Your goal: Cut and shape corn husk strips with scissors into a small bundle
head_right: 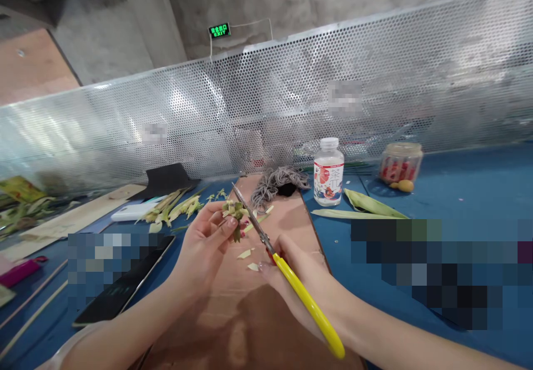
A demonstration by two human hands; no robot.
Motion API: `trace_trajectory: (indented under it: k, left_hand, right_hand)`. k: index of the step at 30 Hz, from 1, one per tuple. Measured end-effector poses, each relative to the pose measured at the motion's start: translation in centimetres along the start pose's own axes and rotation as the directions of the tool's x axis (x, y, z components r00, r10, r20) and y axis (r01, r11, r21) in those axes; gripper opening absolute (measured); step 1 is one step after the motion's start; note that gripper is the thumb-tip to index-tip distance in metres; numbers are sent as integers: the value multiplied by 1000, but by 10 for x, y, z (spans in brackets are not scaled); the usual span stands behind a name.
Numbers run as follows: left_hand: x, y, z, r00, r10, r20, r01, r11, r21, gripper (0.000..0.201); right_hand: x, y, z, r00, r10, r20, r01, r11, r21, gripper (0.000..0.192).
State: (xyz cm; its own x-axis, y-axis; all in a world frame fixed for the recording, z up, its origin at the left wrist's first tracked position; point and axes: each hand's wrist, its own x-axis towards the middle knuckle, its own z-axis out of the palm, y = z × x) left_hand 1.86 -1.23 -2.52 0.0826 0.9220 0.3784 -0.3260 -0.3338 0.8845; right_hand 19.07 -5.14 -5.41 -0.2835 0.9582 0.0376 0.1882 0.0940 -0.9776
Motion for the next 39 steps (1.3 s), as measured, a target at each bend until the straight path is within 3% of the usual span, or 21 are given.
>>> trace_trajectory:
  k: [5, 11, 16, 39]
  left_hand:
    - [0, 0, -1, 1000, 1, 1, -1, 1000, 17, 20]
    - [0, 0, -1, 1000, -7, 5, 7, 1000, 8, 20]
    - [-1, 0, 0, 1000, -9, 5, 9, 1000, 16, 20]
    - [3, -2, -6, 999, 39, -21, -36, 994, 101, 19]
  right_hand:
    - [1, 2, 0, 996, 71, 50, -73, 996, 48, 20]
    - [7, 13, -1, 999, 12, 41, -12, 1000, -8, 24]
    - [6, 11, -2, 999, 32, 33, -30, 996, -81, 28]
    - [2, -4, -1, 998, -36, 49, 46, 975, -215, 14]
